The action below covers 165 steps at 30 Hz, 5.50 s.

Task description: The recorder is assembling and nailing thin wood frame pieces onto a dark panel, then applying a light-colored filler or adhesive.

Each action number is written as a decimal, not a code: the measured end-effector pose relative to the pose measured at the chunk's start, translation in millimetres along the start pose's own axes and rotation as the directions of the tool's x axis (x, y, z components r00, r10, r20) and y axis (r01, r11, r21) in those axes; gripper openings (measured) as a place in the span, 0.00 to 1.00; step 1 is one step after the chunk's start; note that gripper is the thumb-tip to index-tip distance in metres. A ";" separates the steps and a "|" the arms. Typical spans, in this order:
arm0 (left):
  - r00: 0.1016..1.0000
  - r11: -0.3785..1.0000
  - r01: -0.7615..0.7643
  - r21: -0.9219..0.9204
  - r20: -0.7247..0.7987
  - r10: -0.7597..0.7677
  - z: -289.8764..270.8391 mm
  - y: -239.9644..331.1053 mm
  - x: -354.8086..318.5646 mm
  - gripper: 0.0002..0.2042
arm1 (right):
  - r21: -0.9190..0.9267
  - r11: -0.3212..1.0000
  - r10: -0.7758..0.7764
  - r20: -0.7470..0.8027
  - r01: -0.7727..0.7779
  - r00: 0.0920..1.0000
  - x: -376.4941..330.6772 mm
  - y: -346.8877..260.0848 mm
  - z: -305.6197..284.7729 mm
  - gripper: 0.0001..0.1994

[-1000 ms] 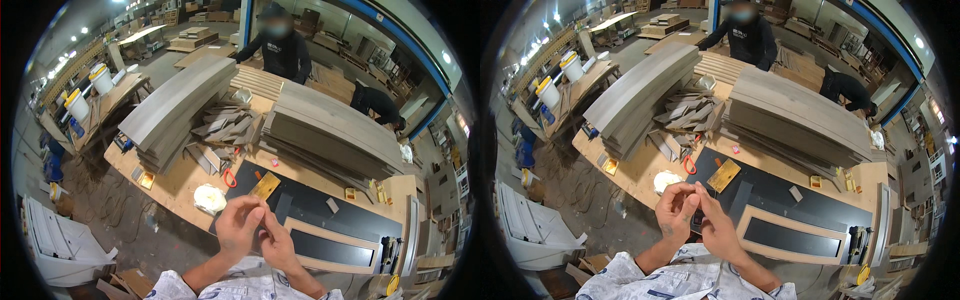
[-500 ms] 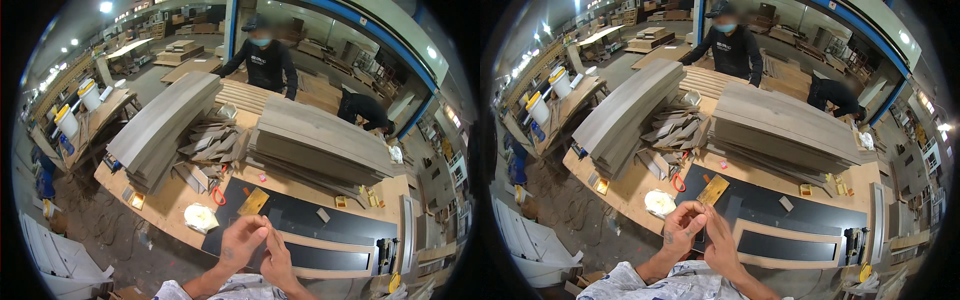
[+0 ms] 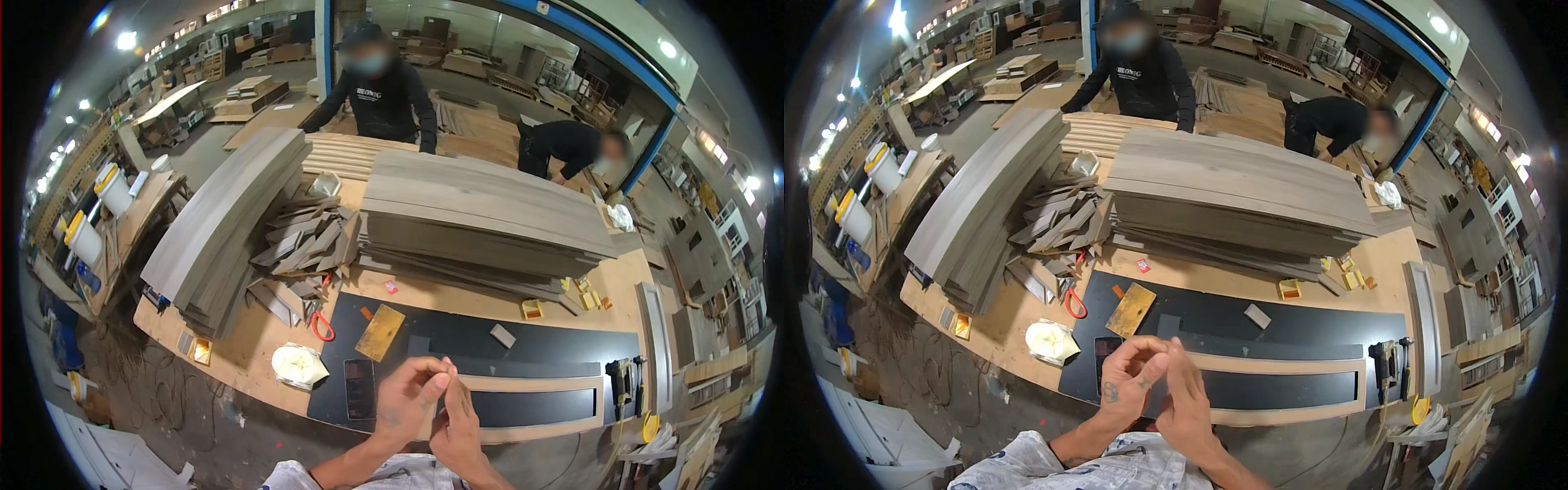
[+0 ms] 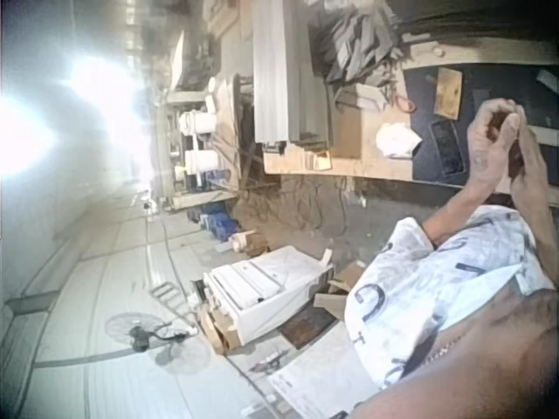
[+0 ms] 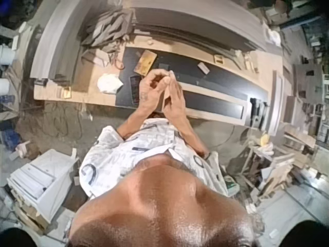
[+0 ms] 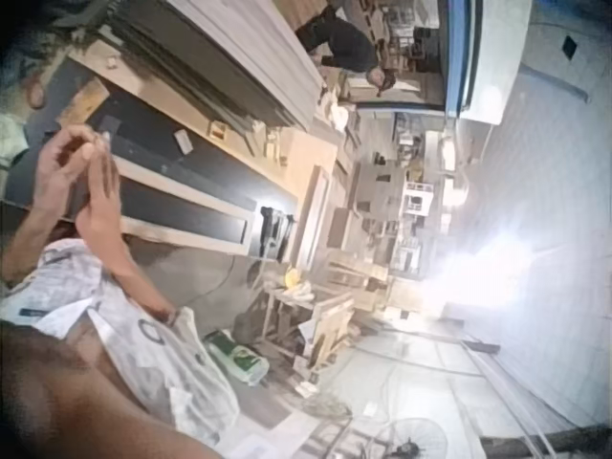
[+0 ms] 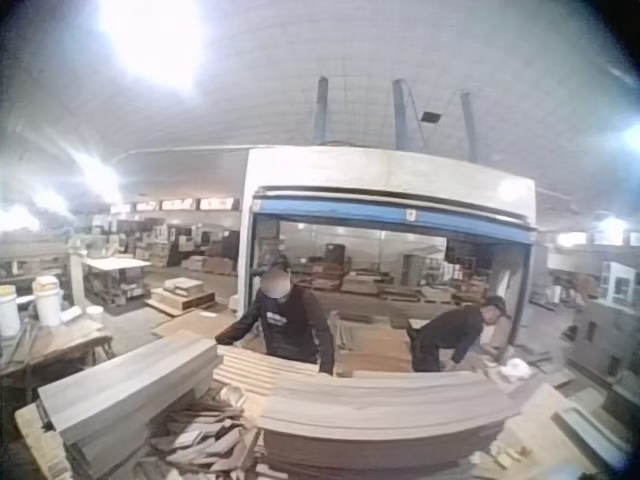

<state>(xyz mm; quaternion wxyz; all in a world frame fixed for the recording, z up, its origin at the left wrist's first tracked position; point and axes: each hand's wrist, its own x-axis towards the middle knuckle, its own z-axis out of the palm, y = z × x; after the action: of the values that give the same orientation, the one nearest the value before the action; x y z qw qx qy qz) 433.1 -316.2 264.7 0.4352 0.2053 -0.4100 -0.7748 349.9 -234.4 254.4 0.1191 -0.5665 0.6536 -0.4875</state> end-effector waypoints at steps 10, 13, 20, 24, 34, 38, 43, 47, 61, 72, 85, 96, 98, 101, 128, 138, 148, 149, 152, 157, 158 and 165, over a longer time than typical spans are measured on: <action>0.995 0.976 -0.100 0.192 -0.005 0.103 67.6 -37.4 -27.7 0.10 | 0.082 0.987 -0.144 0.057 0.139 0.988 -30.3 29.9 -83.8 0.47; 0.994 0.977 -0.106 0.186 0.020 0.104 109.4 -53.0 -32.3 0.09 | 0.130 0.981 -0.150 0.027 0.145 0.988 -46.1 44.9 -117.7 0.48; 0.998 0.958 -0.019 0.287 0.064 0.001 184.3 -104.0 -40.7 0.13 | 0.144 0.974 -0.161 -0.090 0.173 0.983 -81.4 87.1 -190.9 0.50; 0.991 0.965 -0.052 0.257 0.136 0.018 210.3 -121.0 -42.3 0.10 | 0.165 0.974 -0.137 -0.104 0.153 0.985 -94.5 95.2 -219.5 0.50; 0.980 0.967 -0.050 0.252 0.197 0.000 246.1 -140.1 -35.2 0.07 | 0.149 0.987 -0.034 -0.146 0.056 0.989 -97.1 96.6 -248.2 0.50; 0.962 0.969 -0.102 0.225 0.270 0.039 245.3 -133.5 -29.7 0.08 | 0.035 0.999 -0.011 -0.169 0.017 0.986 -95.7 91.5 -246.6 0.48; 0.921 0.984 -0.063 0.169 0.389 -0.008 231.4 -119.5 -24.2 0.07 | -0.019 0.999 0.025 -0.158 -0.028 0.987 -93.4 79.2 -237.5 0.45; 0.932 0.984 -0.085 0.154 0.362 0.024 224.6 -110.9 -24.2 0.07 | -0.066 0.997 -0.047 -0.195 0.035 0.980 -83.8 74.1 -228.6 0.43; 0.954 0.983 -0.161 0.085 0.268 0.133 193.9 -83.8 -31.8 0.09 | -0.021 0.980 -0.197 -0.115 0.196 0.974 -65.3 56.5 -200.0 0.47; 0.953 0.984 -0.146 0.106 0.280 0.111 183.5 -69.3 -9.1 0.07 | 0.849 0.516 -0.016 0.137 -0.109 0.990 -55.0 60.3 -208.8 0.48; 0.970 0.927 -0.237 0.291 0.132 0.206 190.6 -65.3 -12.4 0.17 | 0.962 -0.099 -0.017 0.255 -0.256 0.967 -57.2 68.1 -223.6 0.49; 0.942 0.985 0.094 0.146 0.306 -0.135 210.8 -85.7 -43.5 0.23 | 0.813 0.577 -0.083 0.149 -0.074 0.985 -78.7 77.0 -204.9 0.46; 0.924 0.981 0.191 -0.008 0.339 -0.177 209.4 -84.8 -46.7 0.22 | 0.825 0.566 -0.134 0.098 -0.005 0.986 -73.2 76.8 -207.3 0.43; 0.892 0.949 0.269 -0.161 0.414 -0.182 210.0 -82.5 -49.9 0.19 | 0.774 0.633 -0.161 0.109 0.018 0.981 -71.6 72.9 -208.1 0.34; 0.773 0.902 0.399 -0.164 0.589 -0.235 204.1 -74.0 -24.0 0.29 | 0.911 0.389 -0.126 0.203 -0.140 0.971 -74.7 66.6 -204.4 0.36; 0.974 0.772 0.216 -0.598 0.084 -0.208 124.1 -84.7 -19.5 0.17 | 0.576 0.810 -0.049 0.252 -0.109 0.966 -46.9 82.4 -122.5 0.09; 0.944 0.944 0.114 0.310 -0.331 -0.006 58.1 -120.0 27.2 0.16 | 0.567 0.774 0.232 0.162 -0.283 0.959 -52.5 125.7 -135.0 0.12; 0.924 0.873 -0.017 0.488 -0.326 0.201 87.9 -122.2 26.0 0.17 | 0.551 0.787 0.244 0.136 -0.278 0.960 -56.1 138.2 -142.9 0.12; 0.931 0.812 0.120 0.571 -0.349 0.108 18.3 -155.8 26.0 0.18 | 0.527 0.709 0.517 0.065 -0.469 0.854 -75.3 164.6 -184.0 0.08; 0.896 0.840 0.316 0.441 -0.429 -0.112 0.2 -186.9 8.8 0.16 | 0.558 0.641 0.651 -0.031 -0.527 0.758 -131.6 214.9 -240.0 0.10; 0.879 0.740 0.386 0.551 -0.462 -0.114 30.9 -188.4 2.9 0.17 | 0.512 0.636 0.699 -0.065 -0.577 0.712 -140.3 220.2 -251.4 0.11; 0.904 0.894 0.294 0.339 -0.404 -0.144 65.1 -259.5 0.9 0.13 | 0.046 0.826 0.555 -0.246 -0.562 0.795 -181.6 267.9 -325.3 0.11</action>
<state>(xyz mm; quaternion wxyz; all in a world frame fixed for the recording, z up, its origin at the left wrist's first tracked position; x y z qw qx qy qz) 257.4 -213.2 91.2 0.3626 0.4752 -0.4412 -0.6694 12.2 53.2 136.9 0.1665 -0.2846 0.8081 -0.4881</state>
